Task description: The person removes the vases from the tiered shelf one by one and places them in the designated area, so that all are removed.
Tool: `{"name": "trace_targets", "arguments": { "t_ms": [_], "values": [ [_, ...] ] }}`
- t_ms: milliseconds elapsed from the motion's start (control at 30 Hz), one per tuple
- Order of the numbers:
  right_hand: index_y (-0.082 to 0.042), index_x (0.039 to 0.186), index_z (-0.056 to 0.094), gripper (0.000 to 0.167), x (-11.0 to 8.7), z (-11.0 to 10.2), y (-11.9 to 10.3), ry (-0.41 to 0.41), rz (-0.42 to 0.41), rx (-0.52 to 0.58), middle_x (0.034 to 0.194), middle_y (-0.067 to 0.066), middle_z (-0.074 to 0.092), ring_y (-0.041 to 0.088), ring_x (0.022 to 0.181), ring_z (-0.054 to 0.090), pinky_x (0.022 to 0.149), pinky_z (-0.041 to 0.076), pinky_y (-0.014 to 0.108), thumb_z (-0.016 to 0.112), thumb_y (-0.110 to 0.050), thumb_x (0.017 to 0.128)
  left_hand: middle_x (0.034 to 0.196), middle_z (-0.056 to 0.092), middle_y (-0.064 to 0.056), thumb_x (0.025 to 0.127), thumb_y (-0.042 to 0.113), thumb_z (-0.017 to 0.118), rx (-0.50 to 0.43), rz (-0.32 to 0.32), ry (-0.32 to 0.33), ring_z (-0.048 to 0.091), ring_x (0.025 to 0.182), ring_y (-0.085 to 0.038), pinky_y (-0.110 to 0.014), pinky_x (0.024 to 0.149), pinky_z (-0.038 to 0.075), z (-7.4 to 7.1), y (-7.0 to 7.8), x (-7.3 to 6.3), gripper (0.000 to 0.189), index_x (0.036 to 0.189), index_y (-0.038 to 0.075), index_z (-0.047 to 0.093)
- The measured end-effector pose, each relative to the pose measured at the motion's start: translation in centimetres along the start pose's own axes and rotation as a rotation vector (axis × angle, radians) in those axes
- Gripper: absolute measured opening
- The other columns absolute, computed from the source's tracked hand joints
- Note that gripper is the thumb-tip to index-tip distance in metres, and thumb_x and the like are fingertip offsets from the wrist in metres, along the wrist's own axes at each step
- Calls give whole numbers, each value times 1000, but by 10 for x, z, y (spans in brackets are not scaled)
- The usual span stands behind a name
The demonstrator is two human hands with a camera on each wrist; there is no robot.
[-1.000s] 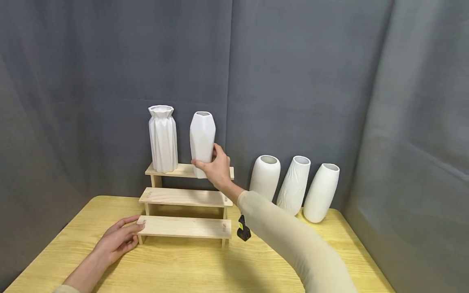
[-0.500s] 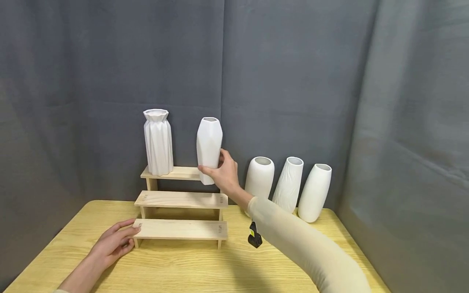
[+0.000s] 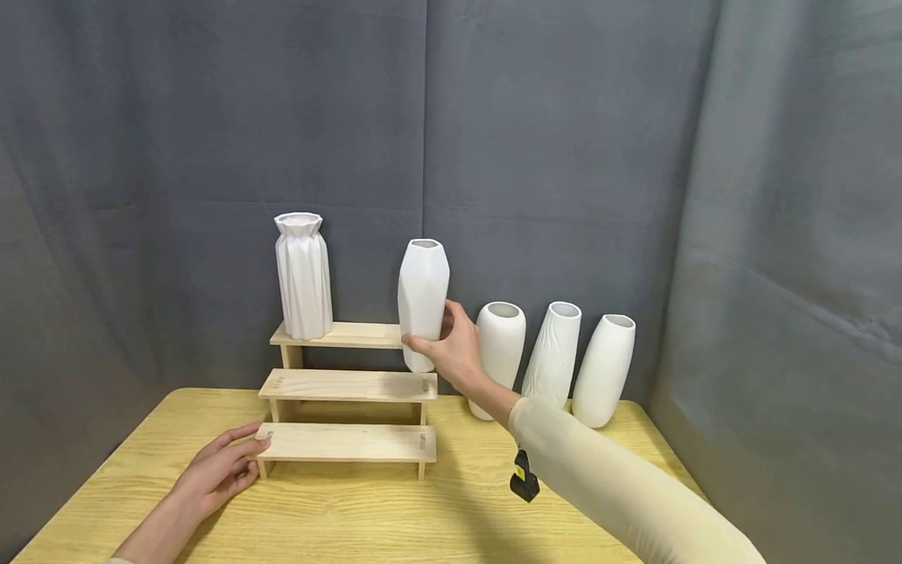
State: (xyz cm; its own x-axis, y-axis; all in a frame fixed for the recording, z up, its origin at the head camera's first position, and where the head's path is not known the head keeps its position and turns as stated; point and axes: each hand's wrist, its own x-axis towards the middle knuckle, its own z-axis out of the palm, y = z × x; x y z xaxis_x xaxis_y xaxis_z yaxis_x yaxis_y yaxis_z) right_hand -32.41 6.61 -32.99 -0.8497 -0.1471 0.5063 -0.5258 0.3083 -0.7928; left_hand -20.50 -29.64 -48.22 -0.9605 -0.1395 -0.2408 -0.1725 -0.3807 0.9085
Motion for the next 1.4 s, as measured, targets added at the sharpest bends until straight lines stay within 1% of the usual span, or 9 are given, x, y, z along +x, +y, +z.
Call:
{"name": "trace_targets", "arguments": {
  "t_ms": [133,267,500,633,767,933,1067,1167,1400],
  "values": [
    [-10,136,53,74,-11,-11,2,-12,8,11,118,7,68,26,100,68,84,57,41,93,-24,76,96,61,-4,93,5,75,-8,9,-9,55,67,-7,-20,63,51,1,0,2,65,147,6,41],
    [-12,134,55,72,-24,-21,4,-22,20,5,116,7,70,25,99,69,85,57,41,94,-23,75,98,62,-4,93,4,75,-23,2,-25,55,68,-7,-20,65,52,0,-1,2,65,148,6,40],
    [-12,133,57,72,-43,-35,13,-24,35,16,117,9,68,28,103,68,89,55,42,95,-20,72,100,64,-4,93,7,76,-18,-10,-25,57,68,-7,-21,64,52,-4,1,2,67,150,8,40],
    [-13,132,57,71,-55,-43,24,-26,56,35,119,8,68,28,104,68,86,57,44,95,-19,72,104,63,-3,94,7,75,-12,-6,-25,57,69,-7,-21,64,51,-8,2,0,69,152,8,37],
    [-14,134,56,72,-70,-53,36,-24,86,23,122,9,67,28,105,68,81,58,46,95,-20,73,105,62,-3,94,7,75,0,-15,-17,56,70,-8,-22,63,51,-11,0,-4,73,154,6,34],
    [-12,135,55,74,-86,-66,49,4,96,-33,121,10,68,28,103,68,88,55,48,95,-20,74,103,61,-3,94,7,75,4,-18,-12,56,70,-8,-22,64,52,-11,-2,-6,74,155,6,33],
    [-10,137,54,75,-94,-78,59,28,109,-18,124,14,67,31,107,67,93,53,50,94,-15,74,102,60,-3,94,7,75,5,-10,-21,55,70,-7,-21,65,52,-8,0,-5,72,154,6,34],
    [-9,139,53,76,-99,-87,67,40,125,-13,127,15,65,33,109,66,92,54,50,94,-13,75,103,61,-2,95,7,74,2,-5,-33,56,70,-7,-21,65,52,-6,2,-3,69,152,7,36],
    [-10,141,48,81,-112,-109,98,82,188,-121,130,13,61,32,113,63,89,55,48,94,-20,74,106,62,-3,95,5,73,-15,-15,-46,56,70,-7,-20,64,51,-2,0,-2,65,150,8,37]
  ]
}}
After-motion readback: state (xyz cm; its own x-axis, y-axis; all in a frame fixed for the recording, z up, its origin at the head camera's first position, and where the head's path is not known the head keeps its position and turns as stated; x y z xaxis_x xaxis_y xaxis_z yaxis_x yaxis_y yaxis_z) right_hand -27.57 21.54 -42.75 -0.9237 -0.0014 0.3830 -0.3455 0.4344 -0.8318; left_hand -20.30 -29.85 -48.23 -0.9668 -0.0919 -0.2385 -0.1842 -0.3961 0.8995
